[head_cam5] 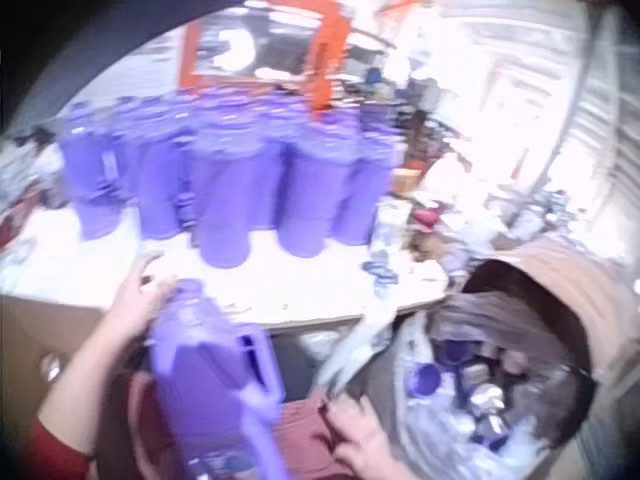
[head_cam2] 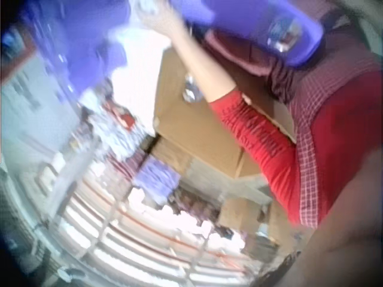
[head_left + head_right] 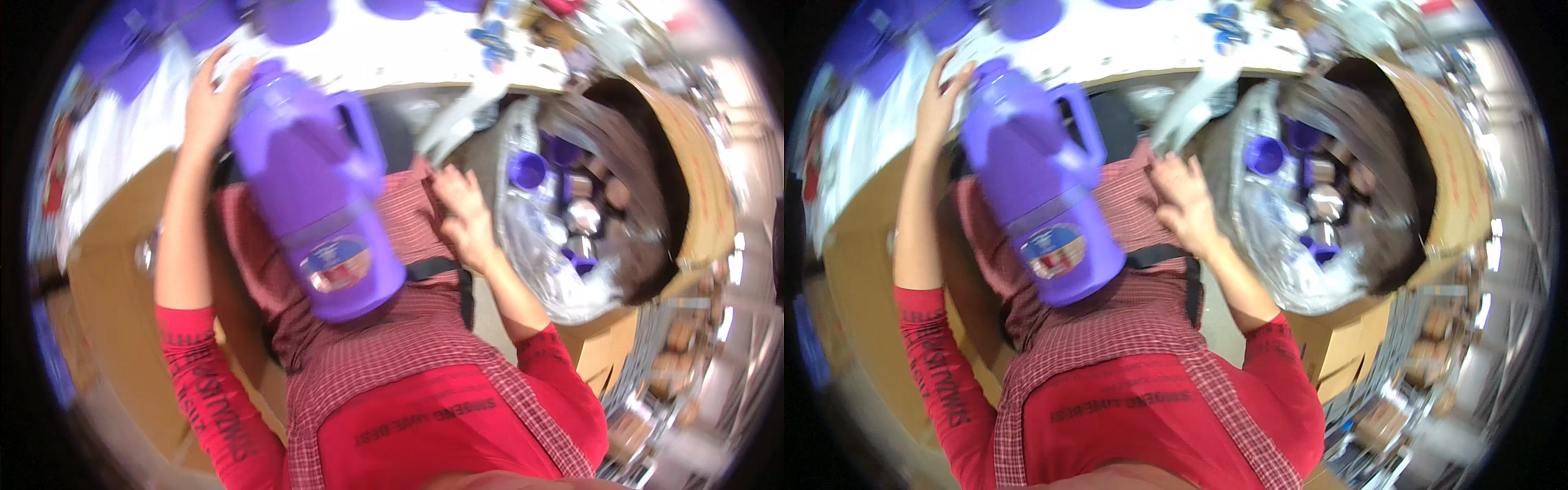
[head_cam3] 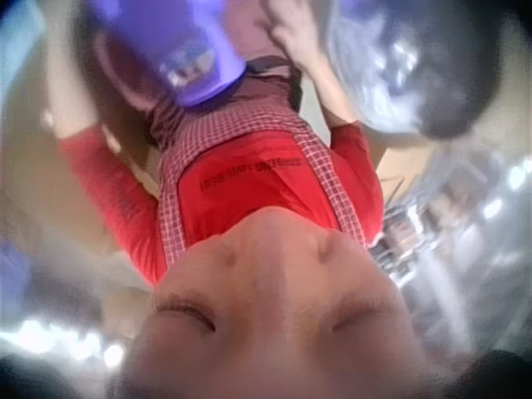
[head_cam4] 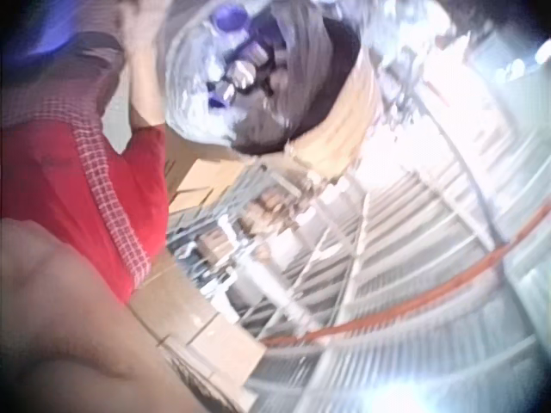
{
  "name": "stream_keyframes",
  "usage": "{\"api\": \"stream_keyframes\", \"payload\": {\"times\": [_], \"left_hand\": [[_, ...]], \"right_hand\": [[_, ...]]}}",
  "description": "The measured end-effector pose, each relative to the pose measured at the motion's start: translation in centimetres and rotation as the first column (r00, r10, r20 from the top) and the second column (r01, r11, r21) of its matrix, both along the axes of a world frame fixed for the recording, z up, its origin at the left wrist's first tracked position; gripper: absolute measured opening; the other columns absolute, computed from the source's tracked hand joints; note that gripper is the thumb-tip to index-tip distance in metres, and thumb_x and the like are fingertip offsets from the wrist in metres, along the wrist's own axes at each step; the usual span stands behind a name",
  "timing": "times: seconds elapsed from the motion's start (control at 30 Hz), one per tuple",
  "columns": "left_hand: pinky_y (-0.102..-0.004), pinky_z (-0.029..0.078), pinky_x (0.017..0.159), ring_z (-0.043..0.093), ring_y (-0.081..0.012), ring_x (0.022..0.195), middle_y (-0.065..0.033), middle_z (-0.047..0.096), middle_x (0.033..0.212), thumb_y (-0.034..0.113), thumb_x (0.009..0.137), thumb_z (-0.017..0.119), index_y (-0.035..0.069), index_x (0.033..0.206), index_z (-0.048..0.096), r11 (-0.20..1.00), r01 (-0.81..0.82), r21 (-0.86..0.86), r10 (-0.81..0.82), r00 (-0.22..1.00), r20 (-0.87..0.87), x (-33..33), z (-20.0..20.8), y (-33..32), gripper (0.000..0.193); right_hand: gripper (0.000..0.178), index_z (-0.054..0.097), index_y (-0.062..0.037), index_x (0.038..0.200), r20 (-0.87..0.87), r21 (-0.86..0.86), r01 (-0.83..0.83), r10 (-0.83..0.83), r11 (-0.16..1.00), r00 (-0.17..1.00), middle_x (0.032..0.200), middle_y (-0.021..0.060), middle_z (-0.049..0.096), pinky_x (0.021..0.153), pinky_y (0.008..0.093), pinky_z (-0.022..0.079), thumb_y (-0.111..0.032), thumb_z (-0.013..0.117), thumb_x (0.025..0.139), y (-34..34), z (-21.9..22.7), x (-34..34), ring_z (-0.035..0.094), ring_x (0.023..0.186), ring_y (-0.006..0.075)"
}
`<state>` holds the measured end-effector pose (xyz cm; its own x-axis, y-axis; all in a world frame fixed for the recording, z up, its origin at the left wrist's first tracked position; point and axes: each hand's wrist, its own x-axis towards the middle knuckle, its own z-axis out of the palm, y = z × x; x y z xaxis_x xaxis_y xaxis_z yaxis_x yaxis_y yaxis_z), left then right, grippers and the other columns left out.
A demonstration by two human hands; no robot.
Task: The person repeatedly assembles purple pitchers by inserting stainless steel inner liners, applying round blue-and-white labels, and placing clear plastic lids. They handle multiple pitchers one at a time, moving finished units aside and retrieving new ones from a nearby box.
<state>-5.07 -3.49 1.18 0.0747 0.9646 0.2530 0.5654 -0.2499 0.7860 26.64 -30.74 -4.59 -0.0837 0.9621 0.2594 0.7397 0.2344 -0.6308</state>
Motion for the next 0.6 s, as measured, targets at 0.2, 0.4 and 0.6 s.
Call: {"api": "stream_keyframes", "payload": {"times": [0.2,0.4,0.6], "left_hand": [[-0.0293,0.047,0.093,0.057,-0.0193,0.115,-0.0184,0.054,0.136,0.033,0.086,0.070,0.000,0.091,0.066,0.737,0.385,-0.556,-0.223,0.915,0.337,4.1,-0.7,4.3,0.034],[-0.0481,0.033,0.112,0.041,-0.0360,0.134,-0.0222,0.032,0.151,0.052,0.085,0.065,0.009,0.151,0.023,0.508,0.859,-0.063,-0.286,0.237,0.928,3.4,-0.9,0.8,0.089],[-0.0501,0.020,0.116,0.018,-0.0334,0.146,-0.0210,0.024,0.156,0.076,0.091,0.021,0.018,0.155,0.016,0.682,0.656,-0.324,-0.209,0.599,0.773,6.2,0.2,1.1,0.087]], "right_hand": [[0.049,0.062,-0.0094,0.122,0.518,0.063,0.816,-0.717,0.575,0.466,0.116,0.0203,0.065,0.094,0.0426,0.049,-0.017,0.075,0.075,-0.1,-8.9,26.1,0.062,0.107,0.0385],[0.053,0.065,-0.0113,0.122,0.194,0.013,0.645,-0.635,0.764,0.748,0.124,0.0218,0.060,0.098,0.0412,0.047,0.005,0.056,0.073,9.3,-2.2,23.2,0.059,0.114,0.0374],[0.082,0.034,-0.0041,0.147,-0.558,0.182,0.062,0.051,0.981,0.828,0.150,0.0184,0.034,0.115,0.0402,0.027,-0.008,0.072,0.074,22.2,5.5,1.5,0.032,0.140,0.0318]]}}
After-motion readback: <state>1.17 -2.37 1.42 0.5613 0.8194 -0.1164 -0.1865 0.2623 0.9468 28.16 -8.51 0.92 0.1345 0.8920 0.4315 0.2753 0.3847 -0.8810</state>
